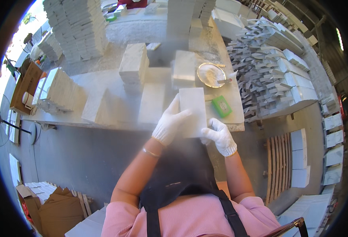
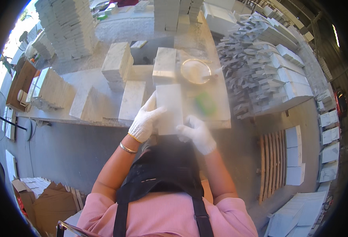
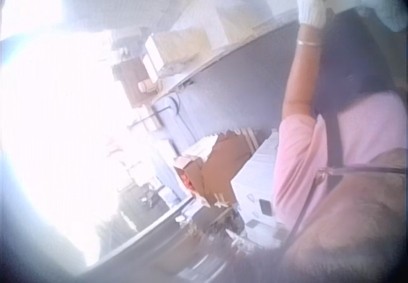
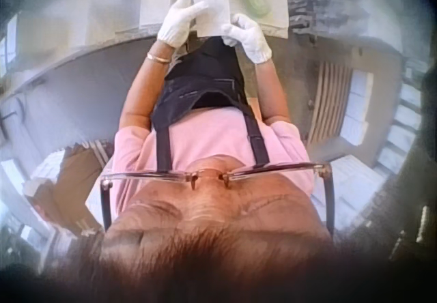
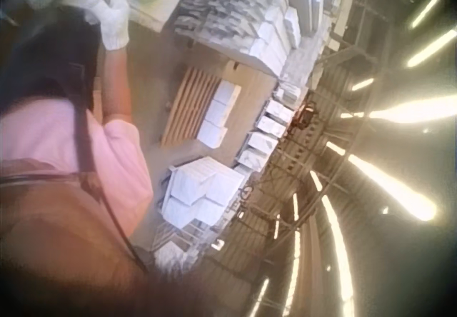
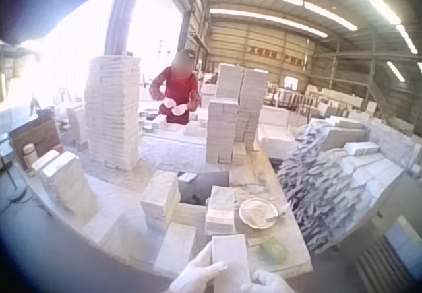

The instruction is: The person moves a stack of white rectangular blocks, then uses a small metal spatula to scoop white paste from a bowl and apply it into cracks on the blocks. The person repeatedly fills cracks on several blocks and places them on a table.

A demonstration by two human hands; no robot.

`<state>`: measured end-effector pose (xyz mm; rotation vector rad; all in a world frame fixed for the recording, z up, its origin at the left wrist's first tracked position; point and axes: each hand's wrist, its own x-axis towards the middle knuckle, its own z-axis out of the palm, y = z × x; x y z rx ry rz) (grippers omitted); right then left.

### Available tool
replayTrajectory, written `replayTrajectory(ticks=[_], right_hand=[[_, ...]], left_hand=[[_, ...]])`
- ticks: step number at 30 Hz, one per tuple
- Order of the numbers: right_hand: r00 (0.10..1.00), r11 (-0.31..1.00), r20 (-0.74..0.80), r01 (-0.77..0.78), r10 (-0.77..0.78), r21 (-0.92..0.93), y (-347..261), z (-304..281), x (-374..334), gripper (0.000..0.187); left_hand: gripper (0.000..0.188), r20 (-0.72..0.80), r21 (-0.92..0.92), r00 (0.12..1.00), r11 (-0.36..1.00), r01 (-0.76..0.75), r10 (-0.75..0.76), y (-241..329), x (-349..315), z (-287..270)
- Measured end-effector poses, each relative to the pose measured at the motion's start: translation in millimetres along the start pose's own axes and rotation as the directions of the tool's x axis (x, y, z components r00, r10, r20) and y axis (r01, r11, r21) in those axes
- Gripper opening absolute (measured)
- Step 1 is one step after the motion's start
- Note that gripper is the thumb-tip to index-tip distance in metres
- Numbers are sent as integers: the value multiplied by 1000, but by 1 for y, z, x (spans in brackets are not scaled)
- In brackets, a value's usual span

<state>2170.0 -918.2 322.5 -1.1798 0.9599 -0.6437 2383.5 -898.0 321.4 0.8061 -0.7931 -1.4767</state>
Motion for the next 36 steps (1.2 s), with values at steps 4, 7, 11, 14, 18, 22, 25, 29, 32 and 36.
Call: replayTrajectory(ticks=[4,7,11,14,18,22,25,29,32,36], right_hand=[[1000,985,0,-26,27,-170,5,-6,-20,21],[990,987,-100,84,-98,-136,5,-13,-15,22],[919,946,-246,271,-309,-176,6,-18,2,24],[892,938,-297,301,-341,-172,9,-21,3,29],[931,997,-357,76,-82,-32,18,-16,-14,33],[989,997,-127,72,-69,22,17,-12,-39,33],[991,994,-80,104,-107,-33,14,-4,-44,29],[990,996,-121,72,-78,-54,8,3,-41,26],[988,995,-127,84,-90,-52,6,8,-37,26],[990,999,-136,42,-39,24,5,12,-37,27]], left_hand=[[74,25,-66,993,991,113,-112,-21,-28,4],[73,93,-84,980,979,184,-176,-28,-43,8],[74,159,-159,967,962,224,-199,-26,-52,11],[74,162,-159,967,962,221,-195,-24,-54,13],[73,143,-163,976,969,187,-164,-26,-53,14],[79,150,-237,976,952,192,-160,-32,-48,11],[74,124,-229,977,953,200,-175,-37,-46,8],[70,136,-287,979,940,186,-152,-41,-44,4],[68,120,-327,983,929,174,-142,-44,-45,1],[65,108,-348,982,919,183,-155,-44,-46,-1]])
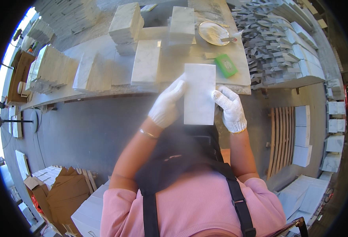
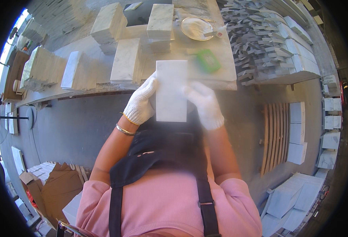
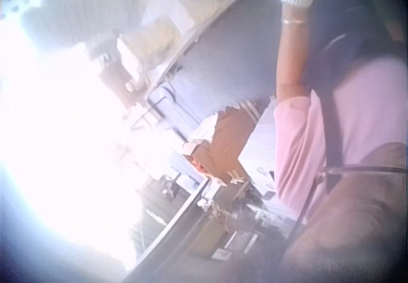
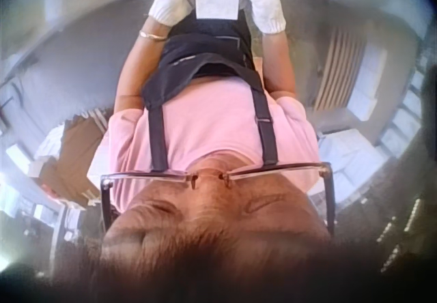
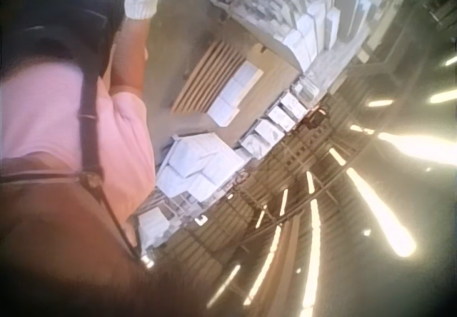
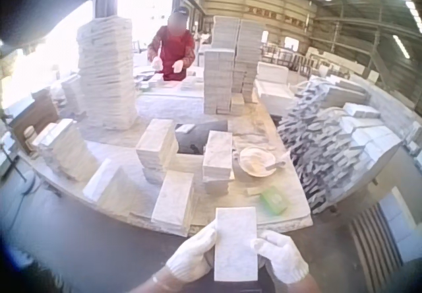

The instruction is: The person moves a stack of white rectangular blocks, then uses a small metal spatula to scoop white paste from a bowl and apply it into cracks on the blocks. The person repeatedly fills cracks on several blocks and places them on a table.

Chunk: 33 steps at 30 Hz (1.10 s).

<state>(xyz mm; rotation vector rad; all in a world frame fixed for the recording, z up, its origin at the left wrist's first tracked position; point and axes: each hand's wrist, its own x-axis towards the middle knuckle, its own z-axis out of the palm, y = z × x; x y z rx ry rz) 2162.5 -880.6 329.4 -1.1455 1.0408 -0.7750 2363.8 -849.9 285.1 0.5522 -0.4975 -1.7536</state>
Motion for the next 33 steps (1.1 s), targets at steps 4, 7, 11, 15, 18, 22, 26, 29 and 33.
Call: replayTrajectory(ticks=[4,7,11,15,18,22,26,29,33], right_hand=[[999,998,2,42,-43,37,2,6,4,21],[997,997,5,74,-74,-22,0,10,9,17],[995,995,42,88,-87,-44,-11,21,20,18],[985,982,75,163,-156,-95,-20,42,44,20],[992,986,58,120,-114,-111,-23,56,63,24],[996,997,46,72,-74,37,-15,81,97,25],[994,998,97,42,-46,42,-7,101,129,24],[995,999,96,14,-11,-35,-5,111,139,25],[994,985,113,14,6,-172,-12,109,140,27]], left_hand=[[69,-51,13,999,1000,-3,4,5,-5,3],[78,55,26,997,998,-54,53,11,-15,1],[89,46,23,997,998,67,-68,12,-39,-11],[79,41,-5,991,992,130,-129,3,-60,-26],[75,37,5,991,992,130,-130,7,-73,-38],[76,-98,85,988,989,124,-115,17,-87,-52],[75,-65,22,997,999,31,-29,21,-93,-65],[74,-67,-2,998,1000,2,-2,19,-93,-70],[73,-54,-14,998,1000,16,-17,17,-92,-72]])
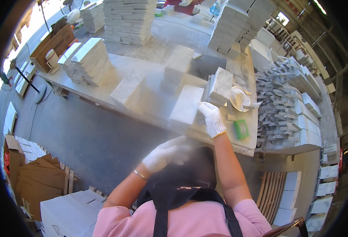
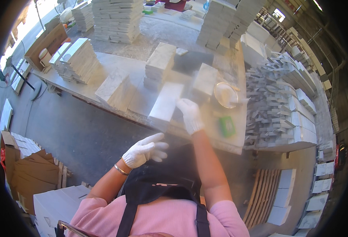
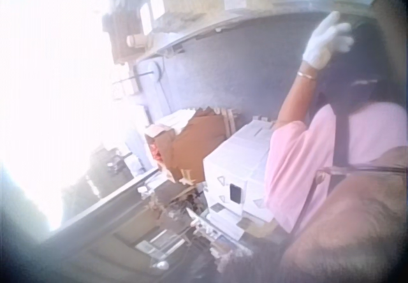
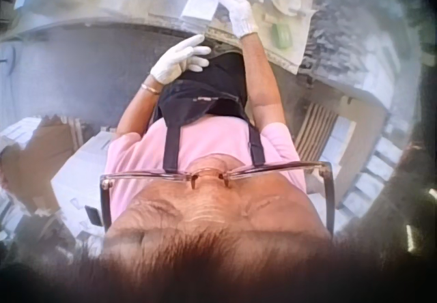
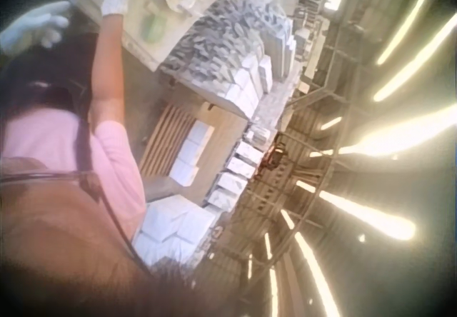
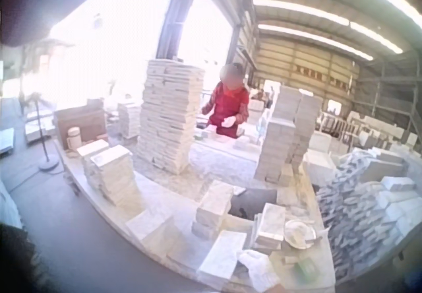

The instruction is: The person moves a stack of white rectangular blocks, then uses a small metal spatula to scoop white paste from a bowl and apply it into cracks on the blocks. The person repeatedly fills cracks on several blocks and places them on a table.

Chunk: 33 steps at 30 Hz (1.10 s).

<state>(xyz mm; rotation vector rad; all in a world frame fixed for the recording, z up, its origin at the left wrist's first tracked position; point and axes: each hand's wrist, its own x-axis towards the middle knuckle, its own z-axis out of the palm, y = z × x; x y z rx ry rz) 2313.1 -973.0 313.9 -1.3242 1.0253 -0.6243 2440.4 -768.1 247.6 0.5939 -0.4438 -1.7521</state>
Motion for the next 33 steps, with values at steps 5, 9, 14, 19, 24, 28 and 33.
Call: replayTrajectory(ticks=[5,9,14,19,24,28,33], right_hand=[[992,958,-91,63,-91,-280,-16,-37,4,29],[839,714,-92,393,-536,-579,-37,-73,34,34],[828,307,252,443,-501,-842,-44,-72,89,61],[922,23,245,263,-299,-964,-46,-60,134,72],[971,129,38,70,-237,-989,-67,-68,156,77],[974,51,110,122,-198,-991,-76,-67,143,74],[961,-14,248,248,-124,-969,-70,-70,113,67]], left_hand=[[73,-10,24,1000,1000,10,-9,0,1,-3],[74,-18,49,999,998,37,-36,-4,3,-2],[73,1,132,998,989,68,-69,-8,2,4],[74,-55,160,994,982,98,-90,-11,-6,1],[71,-81,168,992,979,112,-100,-13,-14,-6],[68,-89,176,991,978,111,-96,-15,-18,-9],[67,-81,149,990,981,127,-116,-20,-15,-12]])
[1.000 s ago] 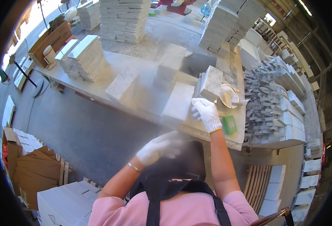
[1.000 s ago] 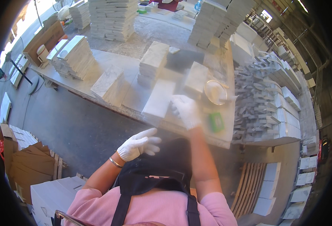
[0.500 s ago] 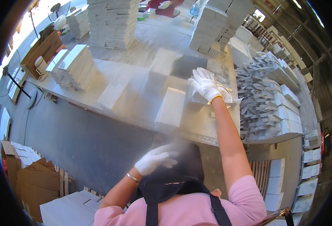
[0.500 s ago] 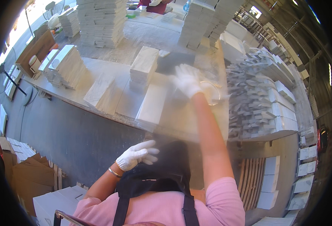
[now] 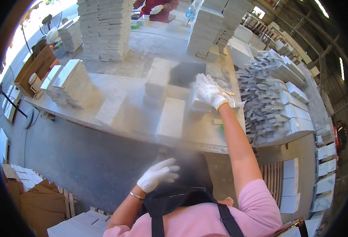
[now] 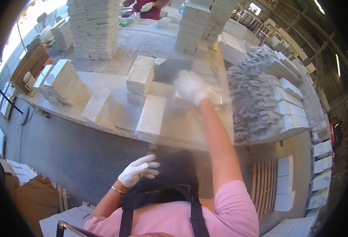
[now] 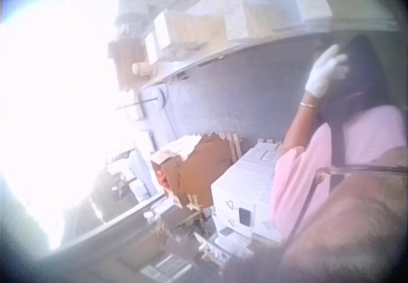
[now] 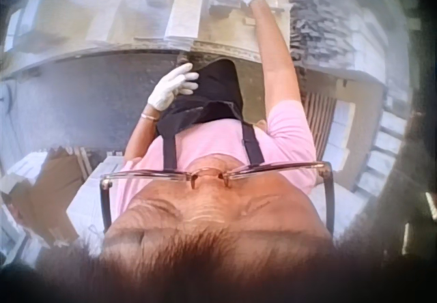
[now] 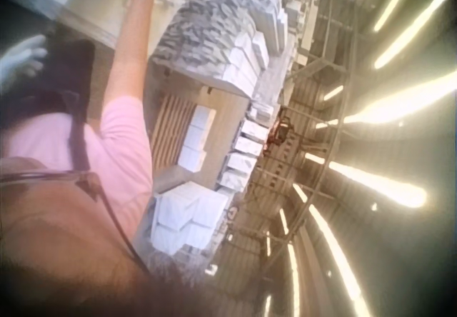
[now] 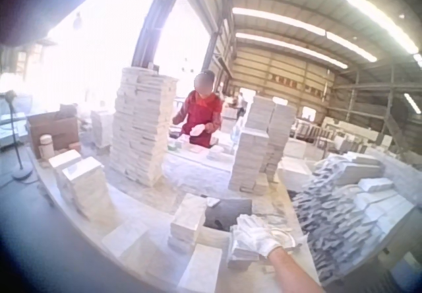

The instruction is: The person moves a stack of white rectangular blocks, then uses a small metal spatula to scoop white paste from a bowl and apply it into cracks on the blocks. The person repeatedly fills cracks on several blocks and places them on a table.

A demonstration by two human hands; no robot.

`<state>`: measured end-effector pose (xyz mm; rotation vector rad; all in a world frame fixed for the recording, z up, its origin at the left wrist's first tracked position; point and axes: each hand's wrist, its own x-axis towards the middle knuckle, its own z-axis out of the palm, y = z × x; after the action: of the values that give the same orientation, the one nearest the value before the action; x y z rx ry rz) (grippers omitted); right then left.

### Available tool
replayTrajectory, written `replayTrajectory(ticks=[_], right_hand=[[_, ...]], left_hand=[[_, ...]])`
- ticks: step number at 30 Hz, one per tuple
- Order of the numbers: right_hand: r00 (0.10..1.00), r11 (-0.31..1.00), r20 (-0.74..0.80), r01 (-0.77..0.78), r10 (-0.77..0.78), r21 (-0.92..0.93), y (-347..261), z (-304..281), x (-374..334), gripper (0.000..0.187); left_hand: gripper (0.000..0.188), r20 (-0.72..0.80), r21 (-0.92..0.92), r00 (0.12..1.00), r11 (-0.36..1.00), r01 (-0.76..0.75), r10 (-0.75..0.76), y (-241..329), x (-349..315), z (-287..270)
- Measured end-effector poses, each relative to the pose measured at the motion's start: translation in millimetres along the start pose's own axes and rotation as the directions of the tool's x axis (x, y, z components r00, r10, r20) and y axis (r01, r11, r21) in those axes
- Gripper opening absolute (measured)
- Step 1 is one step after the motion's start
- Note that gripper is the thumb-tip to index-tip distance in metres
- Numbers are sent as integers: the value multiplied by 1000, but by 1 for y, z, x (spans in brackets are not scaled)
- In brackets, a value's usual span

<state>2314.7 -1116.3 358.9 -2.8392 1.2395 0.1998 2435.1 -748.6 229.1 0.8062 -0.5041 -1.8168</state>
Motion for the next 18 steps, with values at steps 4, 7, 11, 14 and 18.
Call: replayTrajectory(ticks=[4,7,11,14,18], right_hand=[[909,956,-339,284,-245,70,1,37,-42,54],[786,890,-541,434,-299,139,4,59,-75,41],[927,662,-375,298,-28,688,24,49,-89,44],[931,533,-311,169,190,829,29,35,-73,43],[919,718,-295,21,260,696,14,18,-27,71]], left_hand=[[66,37,29,999,999,12,-13,0,9,4],[66,52,73,999,997,10,-14,2,13,9],[67,47,100,999,995,0,-5,3,12,11],[69,20,68,999,997,28,-30,1,11,14],[66,42,120,997,991,58,-63,0,12,24]])
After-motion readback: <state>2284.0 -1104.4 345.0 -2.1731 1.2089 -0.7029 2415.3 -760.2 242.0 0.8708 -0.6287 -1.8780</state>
